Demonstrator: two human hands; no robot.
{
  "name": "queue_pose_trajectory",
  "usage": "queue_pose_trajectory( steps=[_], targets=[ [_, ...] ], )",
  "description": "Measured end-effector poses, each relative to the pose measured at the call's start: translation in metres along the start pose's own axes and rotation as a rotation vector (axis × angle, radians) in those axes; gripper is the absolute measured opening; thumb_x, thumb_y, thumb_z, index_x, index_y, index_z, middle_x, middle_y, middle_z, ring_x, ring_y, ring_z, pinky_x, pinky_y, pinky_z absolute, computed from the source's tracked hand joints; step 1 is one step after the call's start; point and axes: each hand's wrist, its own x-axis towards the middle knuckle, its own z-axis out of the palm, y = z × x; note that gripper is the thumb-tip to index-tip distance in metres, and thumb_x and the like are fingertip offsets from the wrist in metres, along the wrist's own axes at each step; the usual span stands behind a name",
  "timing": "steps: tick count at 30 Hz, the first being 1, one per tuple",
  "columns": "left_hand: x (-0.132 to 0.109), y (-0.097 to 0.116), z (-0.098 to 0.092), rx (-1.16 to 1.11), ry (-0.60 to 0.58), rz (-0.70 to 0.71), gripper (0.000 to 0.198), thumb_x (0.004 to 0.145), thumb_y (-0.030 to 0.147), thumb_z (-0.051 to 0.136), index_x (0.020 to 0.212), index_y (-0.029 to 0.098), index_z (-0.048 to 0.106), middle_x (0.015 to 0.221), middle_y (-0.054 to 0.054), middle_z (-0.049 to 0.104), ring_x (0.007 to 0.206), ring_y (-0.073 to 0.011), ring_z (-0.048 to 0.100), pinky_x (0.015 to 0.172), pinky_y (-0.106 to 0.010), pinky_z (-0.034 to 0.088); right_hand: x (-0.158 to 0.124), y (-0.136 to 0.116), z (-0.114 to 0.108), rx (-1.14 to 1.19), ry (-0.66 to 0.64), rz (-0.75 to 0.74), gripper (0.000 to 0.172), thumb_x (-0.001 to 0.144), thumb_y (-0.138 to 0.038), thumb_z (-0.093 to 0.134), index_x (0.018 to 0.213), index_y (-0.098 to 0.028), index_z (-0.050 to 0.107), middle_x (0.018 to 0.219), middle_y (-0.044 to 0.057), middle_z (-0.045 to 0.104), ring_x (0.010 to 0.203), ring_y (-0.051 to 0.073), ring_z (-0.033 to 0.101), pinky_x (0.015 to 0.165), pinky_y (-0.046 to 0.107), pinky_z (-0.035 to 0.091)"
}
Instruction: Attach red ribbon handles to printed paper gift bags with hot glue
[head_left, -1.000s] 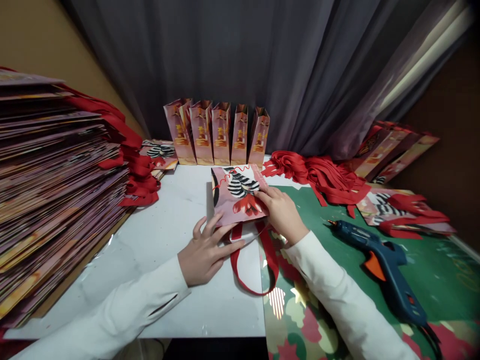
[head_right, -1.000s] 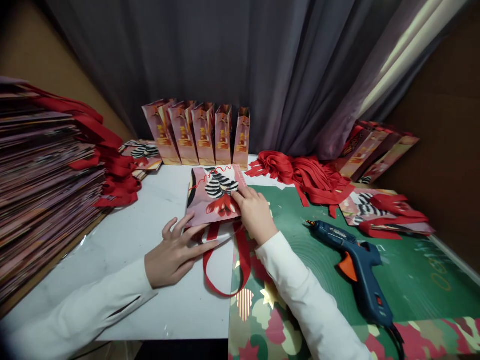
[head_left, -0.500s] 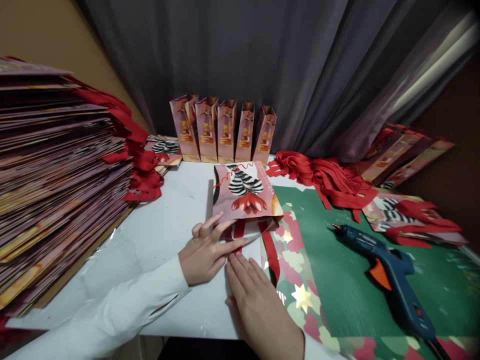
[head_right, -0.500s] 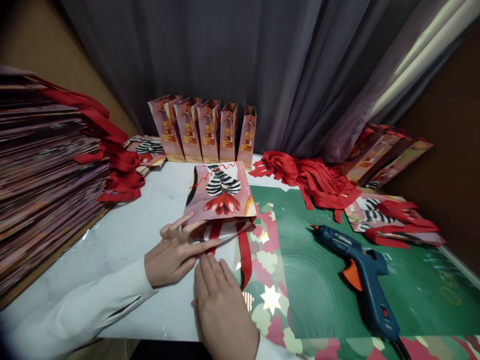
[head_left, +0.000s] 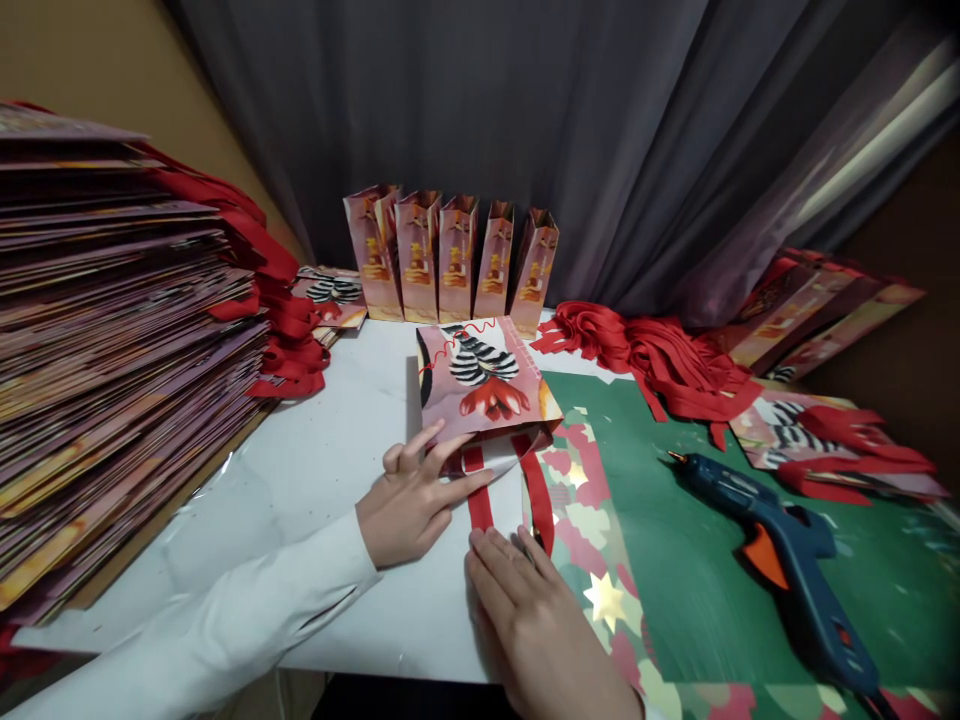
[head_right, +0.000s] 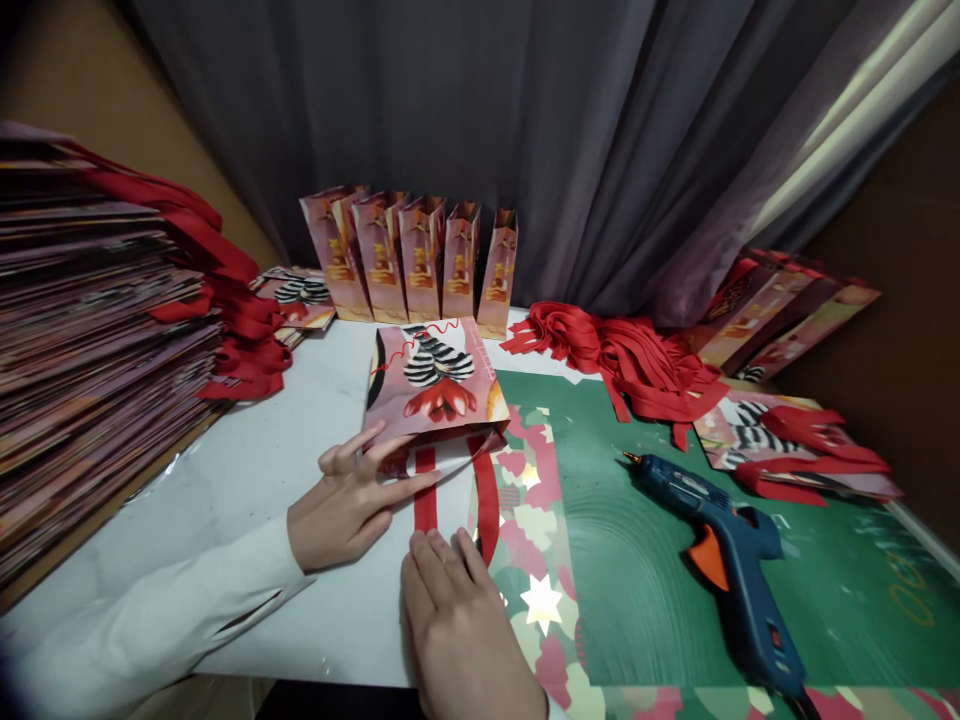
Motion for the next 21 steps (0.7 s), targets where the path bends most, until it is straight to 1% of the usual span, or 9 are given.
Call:
queue_pose_trajectory(
  steps=[3, 5, 6, 8, 10, 13, 21],
  targets=[
    [0.000, 0.001, 0.000, -0.011, 0.003, -0.010, 0.070, 0.074, 0.010, 0.048, 0.135, 0.046, 0.050, 0.147, -0.004, 0.034, 0.135, -0.0381, 0.026, 0.093, -0.047, 0.032, 0.002, 0.012, -0.012, 0.090, -0.040, 0.132, 0.046, 0.095, -0.029, 0.046, 0.140, -0.016, 0.048, 0.149, 0.008, 0.044, 0.135, 0.022, 0.044, 0.110, 0.040, 0.043],
    [-0.001, 0.001, 0.001, -0.014, 0.003, -0.016, 0.072, 0.074, 0.010, 0.049, 0.135, 0.046, 0.049, 0.148, -0.003, 0.034, 0.135, -0.0371, 0.026, 0.095, -0.047, 0.031, 0.003, 0.025, -0.017, 0.100, -0.043, 0.252, 0.052, 0.096, -0.031, 0.045, 0.144, -0.013, 0.041, 0.152, 0.012, 0.038, 0.140, 0.025, 0.037, 0.111, 0.045, 0.041],
    [-0.001, 0.001, 0.001, -0.014, 0.003, -0.018, 0.072, 0.074, 0.011, 0.049, 0.136, 0.047, 0.048, 0.148, -0.003, 0.034, 0.135, -0.0367, 0.026, 0.096, -0.047, 0.031, 0.002, 0.032, -0.017, 0.102, -0.047, 0.302, 0.054, 0.096, -0.032, 0.045, 0.145, -0.011, 0.039, 0.152, 0.014, 0.038, 0.140, 0.026, 0.035, 0.112, 0.047, 0.040],
    [-0.001, 0.001, 0.002, -0.013, 0.002, -0.018, 0.072, 0.073, 0.011, 0.050, 0.136, 0.046, 0.049, 0.147, -0.003, 0.035, 0.135, -0.0363, 0.025, 0.096, -0.047, 0.031, 0.001, 0.044, -0.015, 0.124, -0.076, 0.355, 0.055, 0.096, -0.033, 0.044, 0.145, -0.009, 0.040, 0.150, 0.016, 0.040, 0.140, 0.027, 0.036, 0.113, 0.050, 0.038],
    [-0.001, 0.000, 0.002, -0.009, 0.006, -0.017, 0.071, 0.073, 0.011, 0.051, 0.135, 0.046, 0.050, 0.146, -0.003, 0.036, 0.136, -0.0362, 0.025, 0.096, -0.047, 0.031, -0.002, 0.050, -0.012, 0.156, -0.096, 0.368, 0.053, 0.096, -0.033, 0.045, 0.143, -0.010, 0.043, 0.149, 0.015, 0.042, 0.139, 0.027, 0.037, 0.113, 0.050, 0.038],
    [-0.001, 0.001, 0.002, -0.011, 0.018, -0.014, 0.071, 0.072, 0.010, 0.051, 0.133, 0.046, 0.052, 0.146, -0.002, 0.037, 0.136, -0.0356, 0.026, 0.096, -0.046, 0.030, -0.005, 0.051, -0.010, 0.176, -0.086, 0.368, 0.051, 0.096, -0.032, 0.046, 0.143, -0.012, 0.044, 0.148, 0.014, 0.043, 0.139, 0.026, 0.039, 0.112, 0.050, 0.039],
    [-0.001, 0.003, 0.001, -0.009, 0.008, -0.018, 0.069, 0.074, 0.010, 0.051, 0.133, 0.045, 0.052, 0.144, -0.003, 0.039, 0.136, -0.0351, 0.024, 0.094, -0.045, 0.032, -0.008, 0.046, -0.012, 0.122, -0.101, 0.381, 0.048, 0.097, -0.030, 0.041, 0.139, -0.009, 0.047, 0.146, 0.016, 0.046, 0.136, 0.027, 0.043, 0.110, 0.050, 0.041]
  ],
)
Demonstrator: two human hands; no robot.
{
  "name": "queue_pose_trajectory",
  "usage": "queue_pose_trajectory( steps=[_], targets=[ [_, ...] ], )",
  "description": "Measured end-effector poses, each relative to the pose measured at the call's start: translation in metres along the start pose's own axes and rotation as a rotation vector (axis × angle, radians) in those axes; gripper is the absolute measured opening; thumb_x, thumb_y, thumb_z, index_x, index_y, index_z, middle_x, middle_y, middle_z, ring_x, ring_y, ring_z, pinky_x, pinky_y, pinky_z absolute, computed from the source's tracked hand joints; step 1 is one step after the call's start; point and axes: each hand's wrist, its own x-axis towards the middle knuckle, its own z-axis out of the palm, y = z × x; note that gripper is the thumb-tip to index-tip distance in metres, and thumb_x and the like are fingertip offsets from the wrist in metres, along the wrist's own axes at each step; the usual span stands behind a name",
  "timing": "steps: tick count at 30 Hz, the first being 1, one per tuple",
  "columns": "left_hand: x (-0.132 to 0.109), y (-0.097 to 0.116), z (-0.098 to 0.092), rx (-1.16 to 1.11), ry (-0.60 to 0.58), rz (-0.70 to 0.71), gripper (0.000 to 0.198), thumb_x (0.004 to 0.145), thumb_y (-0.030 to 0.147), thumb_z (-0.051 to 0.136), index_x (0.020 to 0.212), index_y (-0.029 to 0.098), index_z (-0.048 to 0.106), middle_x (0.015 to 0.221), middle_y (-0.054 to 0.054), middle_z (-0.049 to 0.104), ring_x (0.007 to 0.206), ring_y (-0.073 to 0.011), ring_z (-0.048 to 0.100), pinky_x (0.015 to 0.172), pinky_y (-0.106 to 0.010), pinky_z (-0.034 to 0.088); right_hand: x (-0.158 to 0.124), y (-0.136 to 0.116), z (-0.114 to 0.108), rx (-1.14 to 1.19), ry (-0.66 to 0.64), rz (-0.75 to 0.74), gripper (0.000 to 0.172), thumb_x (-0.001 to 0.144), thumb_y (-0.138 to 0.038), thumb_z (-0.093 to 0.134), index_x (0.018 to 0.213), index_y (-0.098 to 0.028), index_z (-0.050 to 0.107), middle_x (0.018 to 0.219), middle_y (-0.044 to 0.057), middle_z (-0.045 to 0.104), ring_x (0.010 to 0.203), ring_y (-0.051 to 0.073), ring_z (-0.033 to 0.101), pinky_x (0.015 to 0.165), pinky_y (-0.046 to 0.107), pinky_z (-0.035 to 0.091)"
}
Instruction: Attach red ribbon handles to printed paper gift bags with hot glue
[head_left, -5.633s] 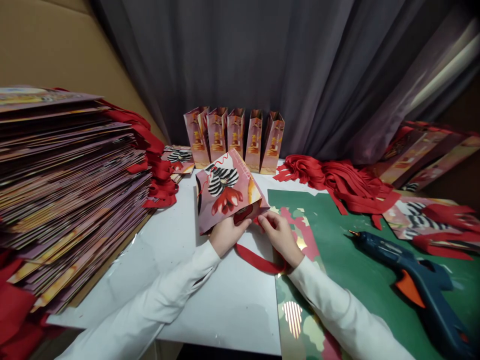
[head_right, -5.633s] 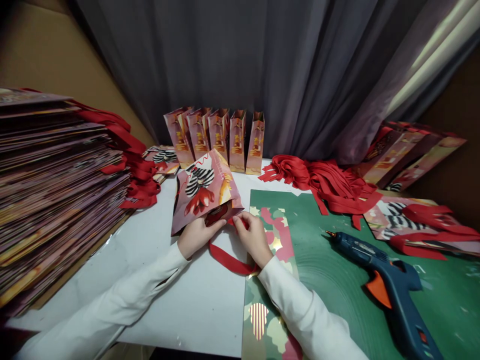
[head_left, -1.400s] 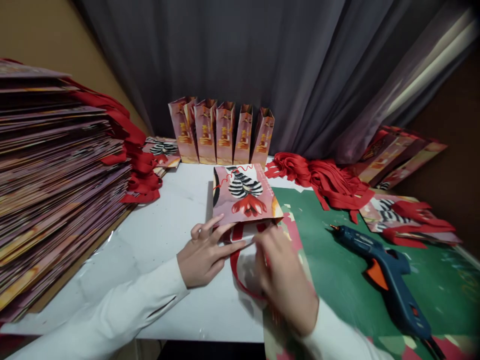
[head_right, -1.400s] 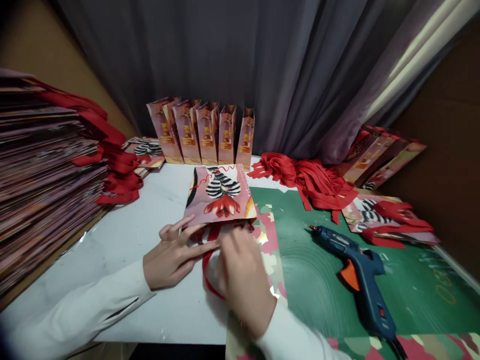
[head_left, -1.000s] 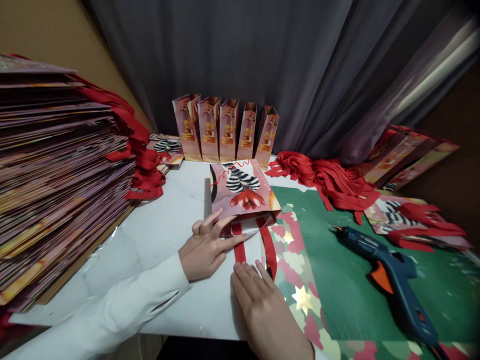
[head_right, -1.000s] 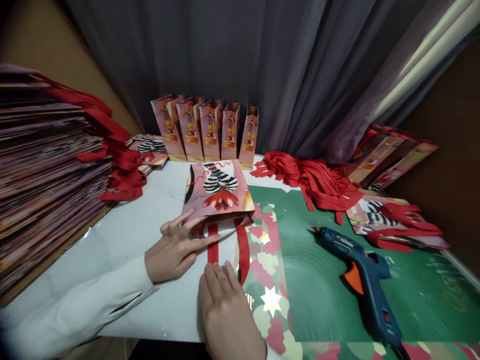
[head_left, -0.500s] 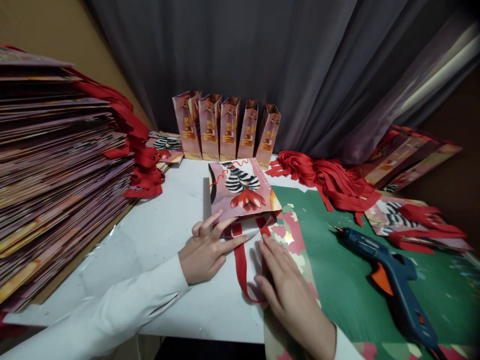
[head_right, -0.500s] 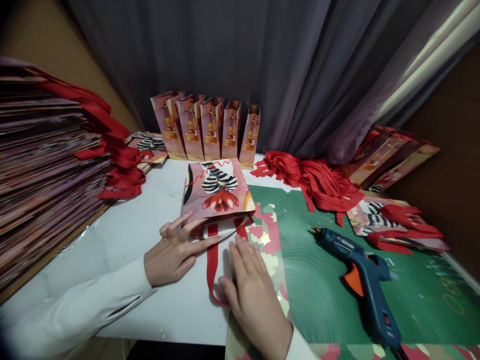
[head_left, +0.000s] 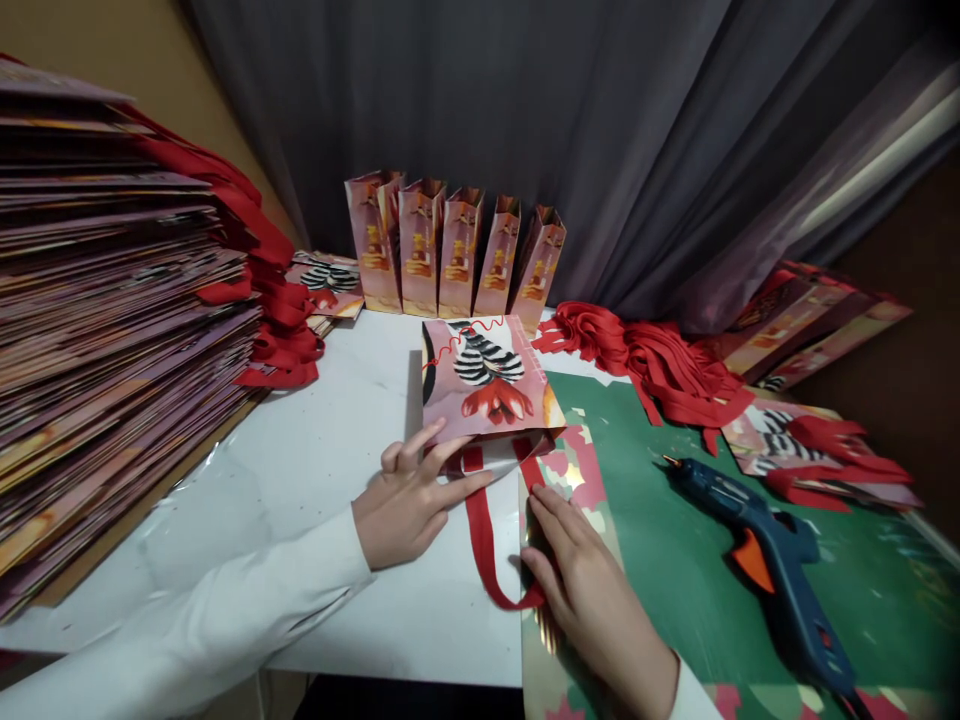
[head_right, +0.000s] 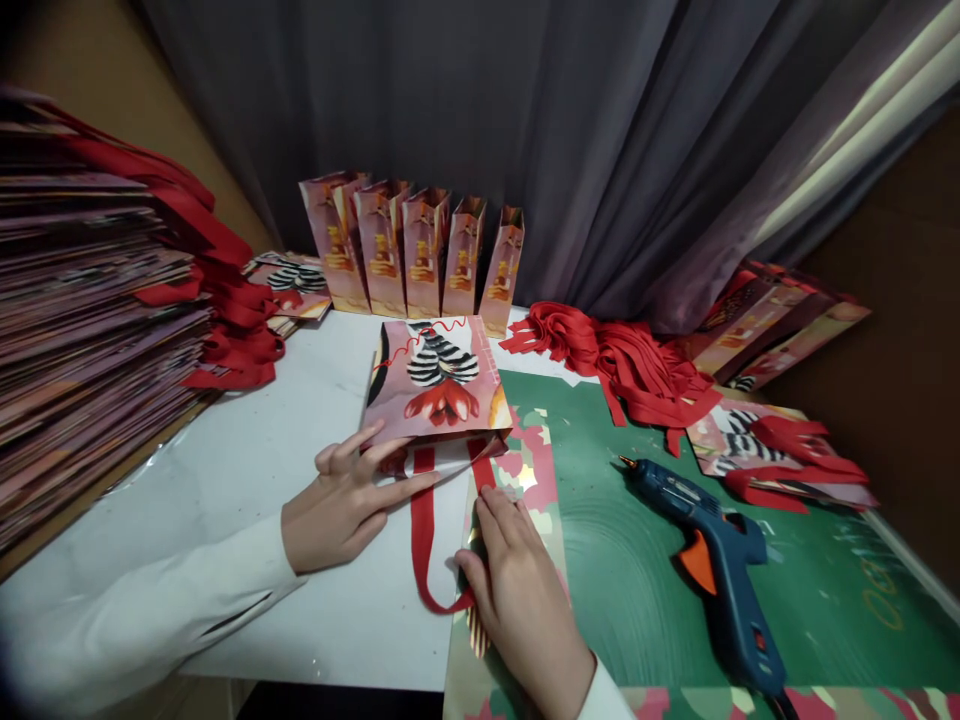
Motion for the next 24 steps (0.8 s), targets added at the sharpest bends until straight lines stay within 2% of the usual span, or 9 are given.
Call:
queue_pose_trajectory(
  steps=[7, 14, 17, 20, 24],
  targets=[
    [0.000, 0.001, 0.000, 0.018, 0.013, 0.002, 0.071, 0.076, 0.011, 0.051, 0.137, 0.047, 0.046, 0.143, -0.004, 0.040, 0.138, -0.0344, 0.023, 0.094, -0.044, 0.032, -0.005, 0.000, 0.006, 0.018, 0.085, -0.022, 0.046, 0.095, -0.026, 0.047, 0.139, -0.013, 0.048, 0.145, 0.015, 0.048, 0.134, 0.028, 0.045, 0.108, 0.051, 0.045],
    [0.000, 0.000, 0.000, 0.014, 0.012, -0.001, 0.072, 0.075, 0.011, 0.051, 0.137, 0.048, 0.046, 0.145, -0.003, 0.039, 0.135, -0.0356, 0.027, 0.093, -0.044, 0.032, -0.010, -0.001, 0.009, 0.001, 0.100, -0.021, 0.048, 0.094, -0.024, 0.048, 0.141, -0.013, 0.046, 0.146, 0.015, 0.047, 0.135, 0.028, 0.045, 0.108, 0.049, 0.045],
    [0.000, 0.000, 0.000, 0.017, 0.011, 0.000, 0.077, 0.074, 0.010, 0.052, 0.140, 0.049, 0.041, 0.146, -0.002, 0.038, 0.133, -0.0359, 0.029, 0.092, -0.043, 0.033, -0.013, 0.001, 0.010, -0.004, 0.103, -0.013, 0.048, 0.094, -0.024, 0.047, 0.141, -0.014, 0.046, 0.146, 0.015, 0.047, 0.135, 0.028, 0.045, 0.108, 0.049, 0.045],
    [0.000, 0.000, -0.001, 0.033, 0.009, 0.003, 0.080, 0.075, 0.010, 0.051, 0.143, 0.048, 0.035, 0.144, -0.004, 0.039, 0.135, -0.0360, 0.027, 0.092, -0.044, 0.034, -0.016, 0.002, 0.010, -0.001, 0.075, -0.001, 0.049, 0.095, -0.025, 0.046, 0.143, -0.014, 0.044, 0.148, 0.014, 0.044, 0.137, 0.027, 0.042, 0.110, 0.049, 0.043],
    [0.000, 0.001, 0.000, 0.035, 0.009, 0.011, 0.077, 0.076, 0.009, 0.050, 0.141, 0.048, 0.039, 0.144, -0.005, 0.038, 0.136, -0.0371, 0.024, 0.091, -0.046, 0.034, -0.018, 0.001, 0.006, 0.032, 0.020, 0.000, 0.058, 0.096, -0.033, 0.045, 0.150, -0.015, 0.031, 0.152, 0.014, 0.037, 0.142, 0.025, 0.032, 0.113, 0.049, 0.038]
  ],
)
